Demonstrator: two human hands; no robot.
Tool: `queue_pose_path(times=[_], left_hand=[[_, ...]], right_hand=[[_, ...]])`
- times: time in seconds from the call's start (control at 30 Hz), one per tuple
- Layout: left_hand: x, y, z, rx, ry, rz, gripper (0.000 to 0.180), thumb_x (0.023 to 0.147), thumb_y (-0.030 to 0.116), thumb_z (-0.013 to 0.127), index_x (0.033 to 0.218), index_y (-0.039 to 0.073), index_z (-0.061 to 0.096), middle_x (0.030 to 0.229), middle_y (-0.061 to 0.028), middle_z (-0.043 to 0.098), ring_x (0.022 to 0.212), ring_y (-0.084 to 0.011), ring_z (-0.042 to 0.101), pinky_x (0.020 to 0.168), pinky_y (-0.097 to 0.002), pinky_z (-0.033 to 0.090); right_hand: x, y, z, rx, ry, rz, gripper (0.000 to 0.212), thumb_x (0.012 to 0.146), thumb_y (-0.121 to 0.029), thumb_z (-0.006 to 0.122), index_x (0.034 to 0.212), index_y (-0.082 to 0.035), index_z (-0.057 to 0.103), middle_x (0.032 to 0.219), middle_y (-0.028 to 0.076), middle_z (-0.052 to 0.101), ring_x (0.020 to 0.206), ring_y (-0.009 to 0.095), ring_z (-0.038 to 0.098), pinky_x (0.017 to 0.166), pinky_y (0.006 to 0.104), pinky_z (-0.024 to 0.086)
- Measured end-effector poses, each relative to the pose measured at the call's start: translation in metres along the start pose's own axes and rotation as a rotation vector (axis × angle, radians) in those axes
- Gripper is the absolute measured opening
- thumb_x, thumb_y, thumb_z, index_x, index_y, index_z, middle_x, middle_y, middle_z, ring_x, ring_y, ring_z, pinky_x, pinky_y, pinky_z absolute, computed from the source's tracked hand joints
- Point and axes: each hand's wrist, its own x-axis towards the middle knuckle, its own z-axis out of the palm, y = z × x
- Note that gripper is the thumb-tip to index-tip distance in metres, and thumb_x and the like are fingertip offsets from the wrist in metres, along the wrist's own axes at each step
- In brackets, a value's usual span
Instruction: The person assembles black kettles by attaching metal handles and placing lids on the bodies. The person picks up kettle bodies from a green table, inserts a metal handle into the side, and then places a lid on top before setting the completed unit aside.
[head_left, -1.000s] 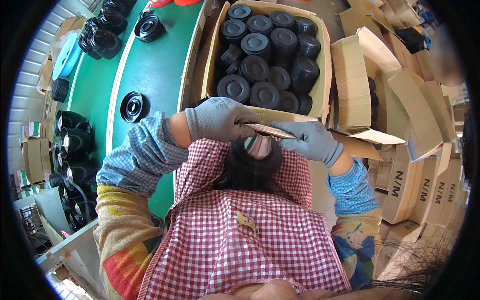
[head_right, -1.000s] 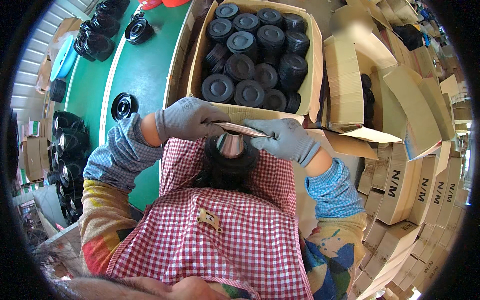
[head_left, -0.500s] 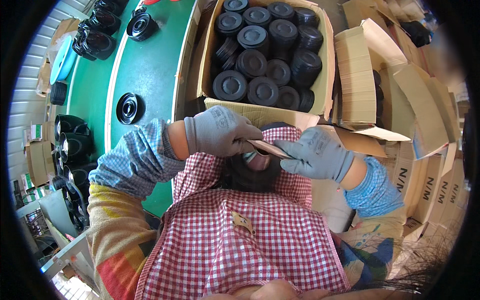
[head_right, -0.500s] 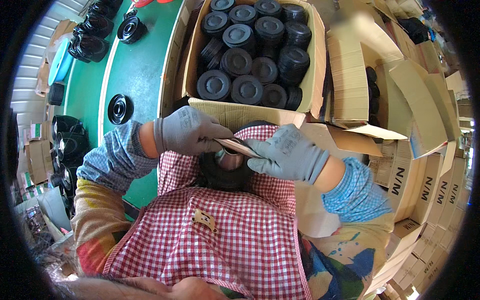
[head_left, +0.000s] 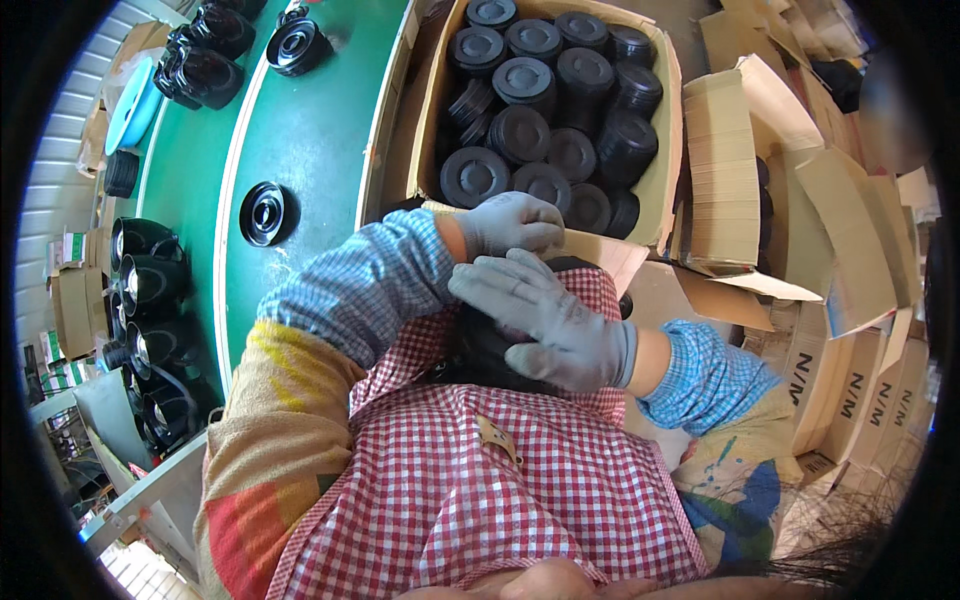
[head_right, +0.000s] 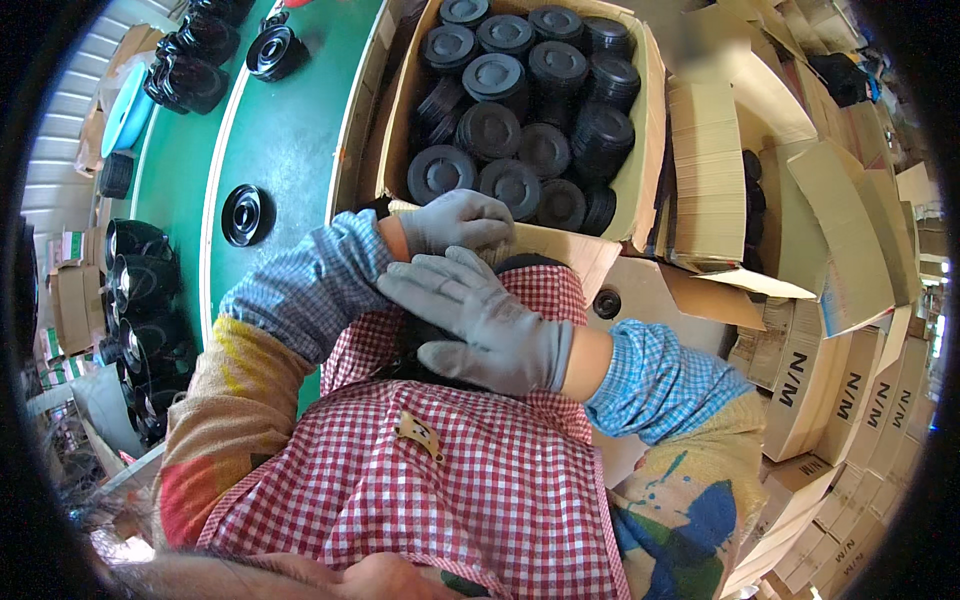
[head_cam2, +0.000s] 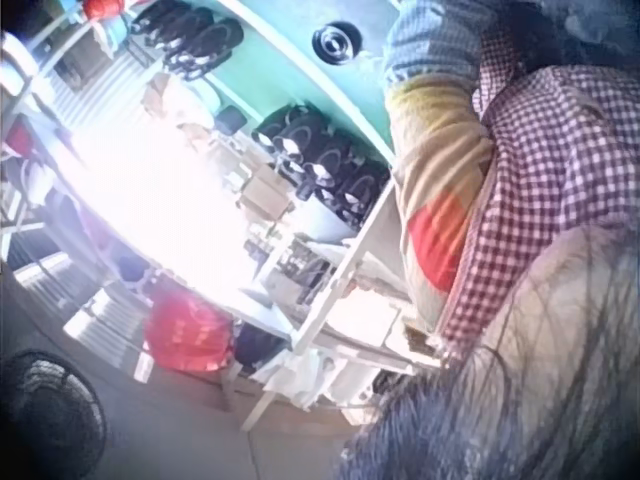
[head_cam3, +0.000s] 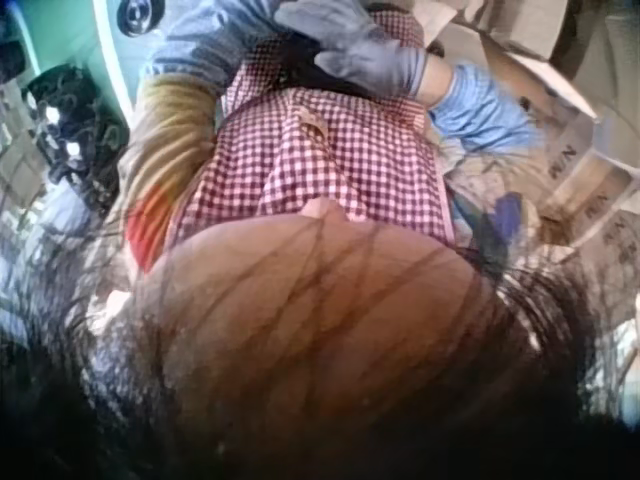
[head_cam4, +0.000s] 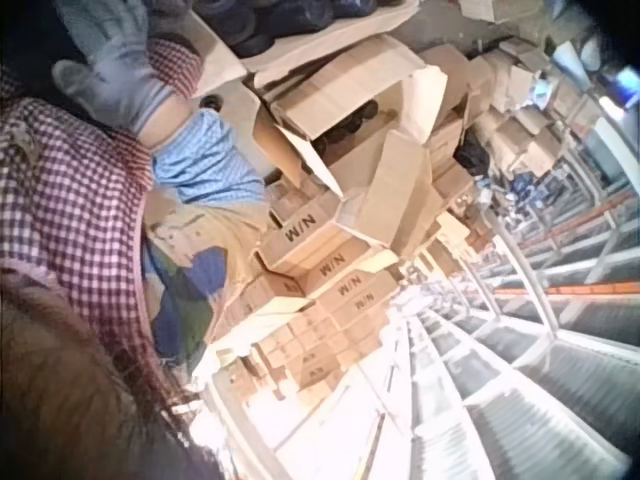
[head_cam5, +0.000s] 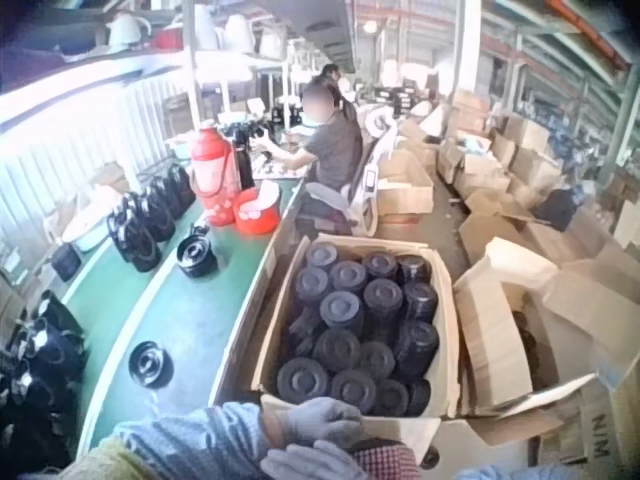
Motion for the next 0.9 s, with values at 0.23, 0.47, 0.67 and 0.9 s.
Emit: queue_pose_path(times=[0.23,0.47,0.67,0.9], left_hand=[[-0.103,0.083,0.010,0.437,0.568,0.726,0.037,0.094,0.037,0.066,0.114,0.006,0.068,0.107,-0.0126,0.065,0.098,-0.0288,0.063,0.088,-0.0449,0.050],[-0.078,0.100,0.085,0.581,0.317,0.687,0.028,0.086,0.043,0.072,0.096,0.018,0.067,0.090,-0.0030,0.062,0.081,-0.0237,0.061,0.073,-0.0399,0.049],[-0.069,0.098,0.076,0.546,0.204,0.562,0.022,0.083,0.038,0.071,0.083,0.017,0.064,0.081,-0.0013,0.062,0.075,-0.0214,0.062,0.067,-0.0383,0.048],[-0.072,0.080,0.050,0.164,0.088,0.824,0.025,0.086,0.031,0.070,0.071,0.014,0.061,0.074,-0.0024,0.061,0.069,-0.0248,0.060,0.073,-0.0399,0.052]], right_hand=[[-0.016,0.026,0.007,0.813,0.222,0.109,0.100,0.097,-0.078,0.023,0.163,-0.003,0.017,0.159,0.020,0.037,0.137,0.029,0.046,0.117,0.0405,0.034],[-0.008,0.035,-0.008,1.074,0.093,0.239,0.115,0.082,-0.095,0.020,0.163,-0.013,0.025,0.156,0.022,0.042,0.142,0.033,0.043,0.115,0.0475,0.038],[0.054,0.109,0.000,0.357,0.107,-0.224,0.064,0.107,-0.051,0.035,0.082,-0.006,0.073,0.115,0.014,0.068,0.126,0.033,0.053,0.116,0.0467,0.029],[0.004,0.109,0.017,-0.094,0.570,-0.088,0.037,0.103,-0.032,0.051,0.081,-0.008,0.067,0.082,0.006,0.065,0.090,0.030,0.061,0.103,0.0500,0.041]])
